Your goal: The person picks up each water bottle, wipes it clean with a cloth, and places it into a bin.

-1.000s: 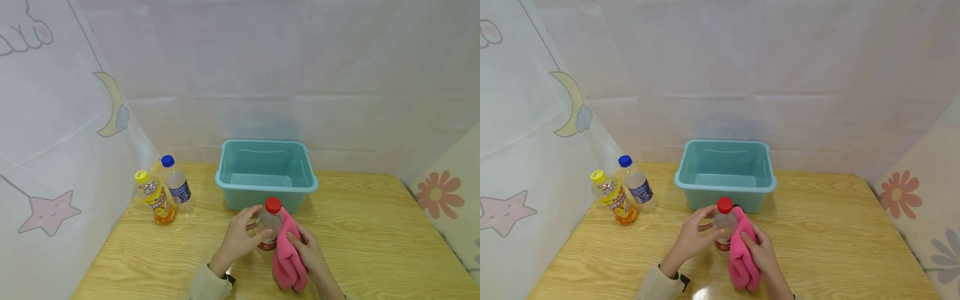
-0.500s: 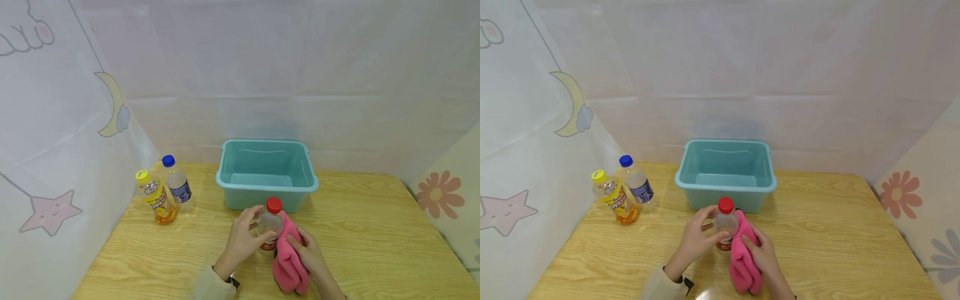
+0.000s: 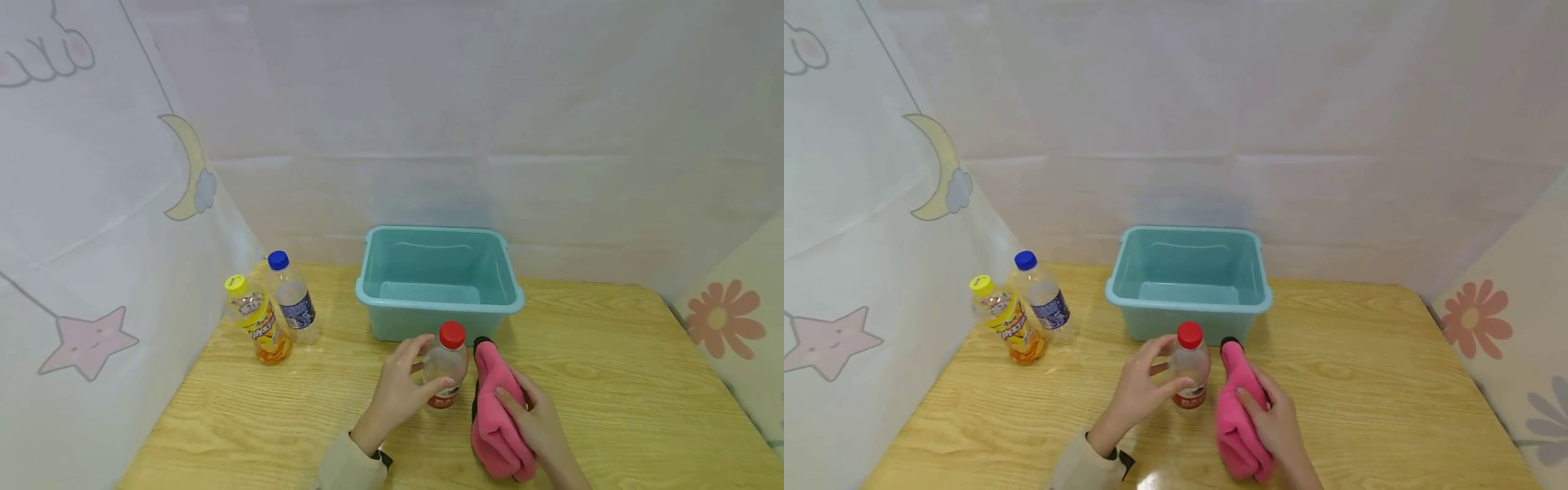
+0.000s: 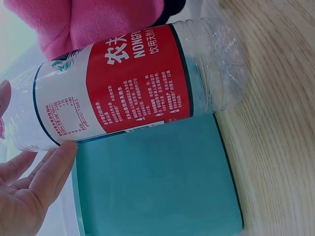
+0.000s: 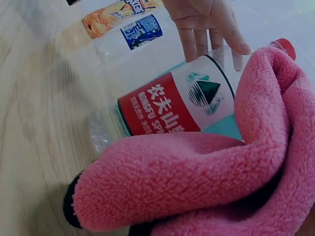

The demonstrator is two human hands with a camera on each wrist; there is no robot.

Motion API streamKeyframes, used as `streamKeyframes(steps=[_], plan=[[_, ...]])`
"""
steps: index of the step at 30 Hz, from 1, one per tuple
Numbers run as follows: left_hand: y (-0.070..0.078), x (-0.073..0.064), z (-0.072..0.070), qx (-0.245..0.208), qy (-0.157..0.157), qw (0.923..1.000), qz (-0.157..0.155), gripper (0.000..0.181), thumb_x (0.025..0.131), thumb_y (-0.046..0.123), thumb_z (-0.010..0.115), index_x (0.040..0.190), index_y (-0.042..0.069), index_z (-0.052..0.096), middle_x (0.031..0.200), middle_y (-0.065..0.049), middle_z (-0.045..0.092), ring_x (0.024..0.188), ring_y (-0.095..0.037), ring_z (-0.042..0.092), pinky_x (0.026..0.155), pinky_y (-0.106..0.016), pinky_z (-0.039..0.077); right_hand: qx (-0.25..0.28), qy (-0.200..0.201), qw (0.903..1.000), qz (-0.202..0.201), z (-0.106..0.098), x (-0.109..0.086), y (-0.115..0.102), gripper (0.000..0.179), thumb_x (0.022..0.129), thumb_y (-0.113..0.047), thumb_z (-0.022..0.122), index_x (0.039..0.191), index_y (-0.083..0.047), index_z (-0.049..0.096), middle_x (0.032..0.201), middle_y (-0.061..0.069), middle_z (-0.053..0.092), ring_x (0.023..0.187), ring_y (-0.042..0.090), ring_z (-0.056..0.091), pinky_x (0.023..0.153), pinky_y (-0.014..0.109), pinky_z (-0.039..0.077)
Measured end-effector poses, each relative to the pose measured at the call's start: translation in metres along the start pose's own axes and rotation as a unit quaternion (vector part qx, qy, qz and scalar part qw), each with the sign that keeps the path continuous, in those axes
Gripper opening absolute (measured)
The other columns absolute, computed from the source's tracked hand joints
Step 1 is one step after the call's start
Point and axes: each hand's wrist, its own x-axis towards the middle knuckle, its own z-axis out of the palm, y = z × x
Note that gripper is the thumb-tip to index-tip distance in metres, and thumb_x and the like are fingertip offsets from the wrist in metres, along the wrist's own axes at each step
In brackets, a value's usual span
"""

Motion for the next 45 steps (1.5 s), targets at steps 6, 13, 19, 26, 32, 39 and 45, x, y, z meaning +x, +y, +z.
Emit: streamKeyframes(steps=[6, 13, 19, 26, 32, 39, 45], plan=[[0.0, 0.0, -0.001, 0.003, -0.002, 1.0, 0.006, 0.061, 0.074, 0.025, 0.076, 0.122, -0.001, 0.05, 0.111, -0.009, 0.055, 0.099, -0.022, 0.055, 0.074, -0.025, 0.052, -0.033, 0.008, 0.9993, -0.014, -0.014, -0.004, 0.001, 0.046, 0.09, -0.017, 0.059, 0.132, -0.004, 0.047, 0.124, 0.017, 0.052, 0.092, -0.007, 0.049, 0.072, 0.016, 0.047], [0.0, 0.0, -0.001, 0.001, -0.004, 1.0, 0.005, 0.061, 0.074, 0.026, 0.075, 0.123, -0.001, 0.05, 0.111, -0.009, 0.055, 0.1, -0.023, 0.055, 0.075, -0.026, 0.053, -0.083, 0.034, 0.9954, -0.034, -0.031, -0.005, 0.009, 0.045, 0.09, -0.018, 0.059, 0.131, -0.004, 0.048, 0.121, 0.015, 0.052, 0.088, -0.01, 0.049, 0.066, 0.017, 0.048], [0.0, 0.001, -0.002, -0.004, -0.007, 1.0, -0.002, 0.061, 0.074, 0.026, 0.075, 0.123, -0.001, 0.05, 0.111, -0.01, 0.055, 0.1, -0.024, 0.055, 0.076, -0.025, 0.052, -0.12, 0.061, 0.9884, -0.071, -0.045, -0.006, 0.019, 0.045, 0.088, -0.015, 0.062, 0.129, -0.004, 0.051, 0.119, 0.011, 0.055, 0.091, -0.017, 0.042, 0.066, 0.007, 0.042], [-0.001, 0.0, -0.002, -0.011, -0.008, 0.9999, -0.007, 0.061, 0.075, 0.027, 0.075, 0.123, -0.001, 0.05, 0.112, -0.01, 0.055, 0.1, -0.023, 0.055, 0.077, -0.027, 0.052, -0.199, 0.091, 0.969, -0.115, -0.056, -0.008, 0.023, 0.047, 0.083, -0.011, 0.067, 0.127, -0.007, 0.054, 0.101, 0.012, 0.059, 0.077, -0.005, 0.045, 0.057, 0.011, 0.036], [0.0, -0.001, -0.001, -0.011, -0.009, 0.9999, -0.009, 0.061, 0.075, 0.027, 0.075, 0.123, 0.0, 0.05, 0.112, -0.01, 0.055, 0.1, -0.022, 0.055, 0.077, -0.027, 0.052, -0.274, 0.084, 0.9426, -0.171, -0.06, -0.01, 0.029, 0.052, 0.075, -0.004, 0.072, 0.125, -0.004, 0.055, 0.094, 0.011, 0.058, 0.08, 0.022, 0.056, 0.061, 0.025, 0.043], [0.0, -0.001, -0.002, -0.017, -0.013, 0.9997, -0.012, 0.061, 0.075, 0.027, 0.075, 0.124, 0.0, 0.05, 0.112, -0.011, 0.055, 0.099, -0.022, 0.055, 0.077, -0.03, 0.053, -0.308, 0.044, 0.9344, -0.173, -0.053, -0.009, 0.034, 0.053, 0.076, -0.005, 0.071, 0.126, -0.006, 0.054, 0.092, 0.01, 0.054, 0.074, 0.024, 0.055, 0.059, 0.041, 0.045], [0.0, 0.0, -0.001, -0.018, -0.013, 0.9997, -0.006, 0.061, 0.075, 0.025, 0.075, 0.124, -0.001, 0.049, 0.112, -0.012, 0.055, 0.099, -0.023, 0.055, 0.076, -0.032, 0.053, -0.317, -0.013, 0.9347, -0.159, -0.04, -0.008, 0.032, 0.053, 0.077, -0.01, 0.072, 0.127, -0.011, 0.055, 0.095, 0.009, 0.055, 0.076, 0.02, 0.055, 0.061, 0.039, 0.047]])
